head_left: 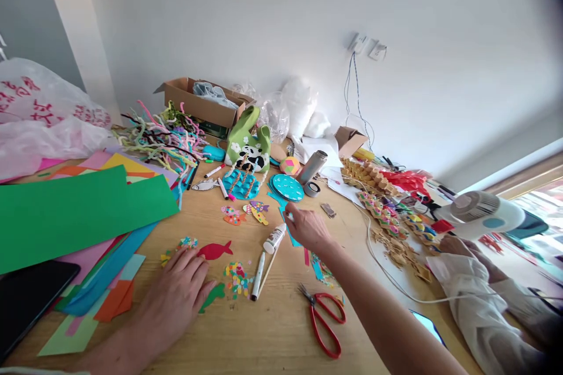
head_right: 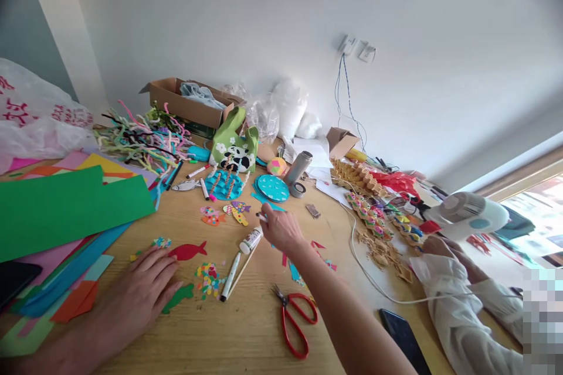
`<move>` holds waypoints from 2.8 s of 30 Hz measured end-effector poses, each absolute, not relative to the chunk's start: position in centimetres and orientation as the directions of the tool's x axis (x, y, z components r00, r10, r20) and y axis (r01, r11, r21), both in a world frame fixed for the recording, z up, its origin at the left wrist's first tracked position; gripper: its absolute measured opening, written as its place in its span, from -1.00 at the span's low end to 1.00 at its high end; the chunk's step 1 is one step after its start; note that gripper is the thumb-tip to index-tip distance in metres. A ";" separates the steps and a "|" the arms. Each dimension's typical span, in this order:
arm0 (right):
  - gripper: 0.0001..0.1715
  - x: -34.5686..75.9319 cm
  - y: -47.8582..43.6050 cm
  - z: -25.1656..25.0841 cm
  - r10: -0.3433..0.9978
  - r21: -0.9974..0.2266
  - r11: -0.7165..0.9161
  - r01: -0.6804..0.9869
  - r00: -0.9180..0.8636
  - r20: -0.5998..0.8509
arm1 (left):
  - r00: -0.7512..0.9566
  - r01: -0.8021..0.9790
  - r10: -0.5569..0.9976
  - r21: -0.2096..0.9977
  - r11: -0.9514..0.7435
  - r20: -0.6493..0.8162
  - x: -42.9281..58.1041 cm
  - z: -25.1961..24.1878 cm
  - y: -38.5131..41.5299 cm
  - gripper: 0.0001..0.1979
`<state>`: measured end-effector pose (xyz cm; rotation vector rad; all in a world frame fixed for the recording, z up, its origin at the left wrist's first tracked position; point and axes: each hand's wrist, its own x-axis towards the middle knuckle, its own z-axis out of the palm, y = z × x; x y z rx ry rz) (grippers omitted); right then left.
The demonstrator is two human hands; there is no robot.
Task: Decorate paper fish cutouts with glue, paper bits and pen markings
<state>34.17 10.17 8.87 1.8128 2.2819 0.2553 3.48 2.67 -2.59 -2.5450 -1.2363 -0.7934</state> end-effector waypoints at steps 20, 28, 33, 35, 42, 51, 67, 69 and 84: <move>-0.70 31.2 10.3 7.4 0.957 0.196 0.201 0.960 -0.150 -0.248 | 0.504 0.786 0.719 0.091 -0.611 0.478 3.4 -2.3 2.3 -0.65; -0.57 29.0 6.0 7.4 0.985 0.157 0.080 0.984 -0.054 -0.163 | 0.496 0.786 0.722 0.104 -0.609 0.483 3.2 -1.8 2.2 -0.64; -0.54 26.9 3.7 5.1 0.958 0.038 0.045 0.998 -0.033 -0.285 | 0.488 0.777 0.735 0.150 -0.612 0.471 3.4 -1.4 1.8 -0.68; -0.62 26.6 3.8 4.3 0.959 0.027 0.007 1.000 0.000 -0.284 | 0.482 0.777 0.742 0.164 -0.608 0.467 3.4 -1.4 1.7 -0.70; -0.62 26.3 3.9 5.3 0.986 -0.124 -0.061 0.990 0.041 -0.161 | 0.408 0.760 0.724 0.233 -0.607 0.557 2.8 -0.1 1.5 -0.74; -0.69 19.6 -0.4 6.7 0.980 -0.690 0.171 0.703 -0.192 0.048 | 0.464 0.203 0.878 0.950 -0.239 0.122 3.2 0.9 0.8 -0.74; -0.66 22.2 15.3 4.8 0.991 -0.222 0.086 0.971 -0.061 0.118 | 0.310 0.307 0.911 0.879 -0.365 0.270 3.3 2.3 0.1 -0.74; -0.66 21.4 16.8 3.8 0.993 -0.213 0.064 0.975 -0.042 0.110 | 0.288 0.372 0.906 0.835 -0.405 0.311 3.1 2.2 0.5 -0.75; -0.77 20.0 16.9 5.6 0.977 -0.436 0.200 0.877 -0.146 0.154 | 0.576 0.432 0.526 0.314 -0.846 0.626 2.8 3.2 -1.4 -0.72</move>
